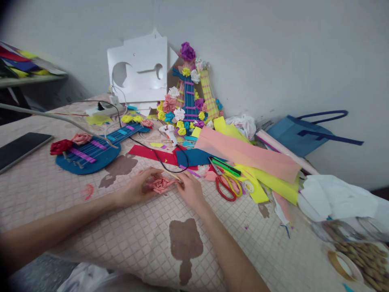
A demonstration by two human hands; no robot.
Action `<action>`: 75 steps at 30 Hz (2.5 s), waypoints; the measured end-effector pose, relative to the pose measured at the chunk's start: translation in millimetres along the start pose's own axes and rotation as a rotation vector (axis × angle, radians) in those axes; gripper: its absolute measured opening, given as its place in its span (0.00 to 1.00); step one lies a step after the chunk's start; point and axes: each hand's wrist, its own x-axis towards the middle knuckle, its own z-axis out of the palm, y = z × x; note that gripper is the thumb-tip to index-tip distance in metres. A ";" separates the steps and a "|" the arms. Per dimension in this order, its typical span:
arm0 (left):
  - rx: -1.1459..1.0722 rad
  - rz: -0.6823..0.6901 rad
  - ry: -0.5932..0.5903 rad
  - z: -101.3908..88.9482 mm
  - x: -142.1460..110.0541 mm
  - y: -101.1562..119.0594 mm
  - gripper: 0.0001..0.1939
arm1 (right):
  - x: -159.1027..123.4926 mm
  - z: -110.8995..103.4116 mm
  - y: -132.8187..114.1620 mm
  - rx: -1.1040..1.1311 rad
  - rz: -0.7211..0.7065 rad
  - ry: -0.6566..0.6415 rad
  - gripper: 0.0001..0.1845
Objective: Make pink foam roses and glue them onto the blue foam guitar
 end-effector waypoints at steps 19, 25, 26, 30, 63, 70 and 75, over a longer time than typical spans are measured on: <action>0.172 0.047 -0.017 -6.5 0.8 -9.1 0.24 | -4.4 -2.2 -6.9 0.018 -0.008 -0.006 0.06; 0.244 0.041 -0.001 -16.5 2.3 -6.7 0.20 | -8.6 -8.1 -15.8 0.036 -0.054 -0.051 0.05; 0.251 0.026 -0.006 -19.5 2.4 -5.8 0.20 | -9.7 -10.1 -17.9 0.049 -0.069 -0.068 0.05; 0.276 -0.043 -0.005 -32.4 1.9 -5.6 0.28 | -12.9 -16.0 -21.3 0.118 -0.095 -0.085 0.03; 0.242 -0.105 0.065 -32.5 -11.6 -15.1 0.27 | -19.1 -0.7 -28.3 0.125 -0.072 -0.069 0.06; 0.284 -0.091 0.137 -34.0 -13.7 -20.7 0.27 | -19.6 -0.4 -24.2 0.108 -0.055 -0.045 0.07; 0.261 -0.133 0.115 -35.6 -12.0 -19.0 0.26 | -19.5 0.8 -21.0 0.135 -0.079 -0.014 0.08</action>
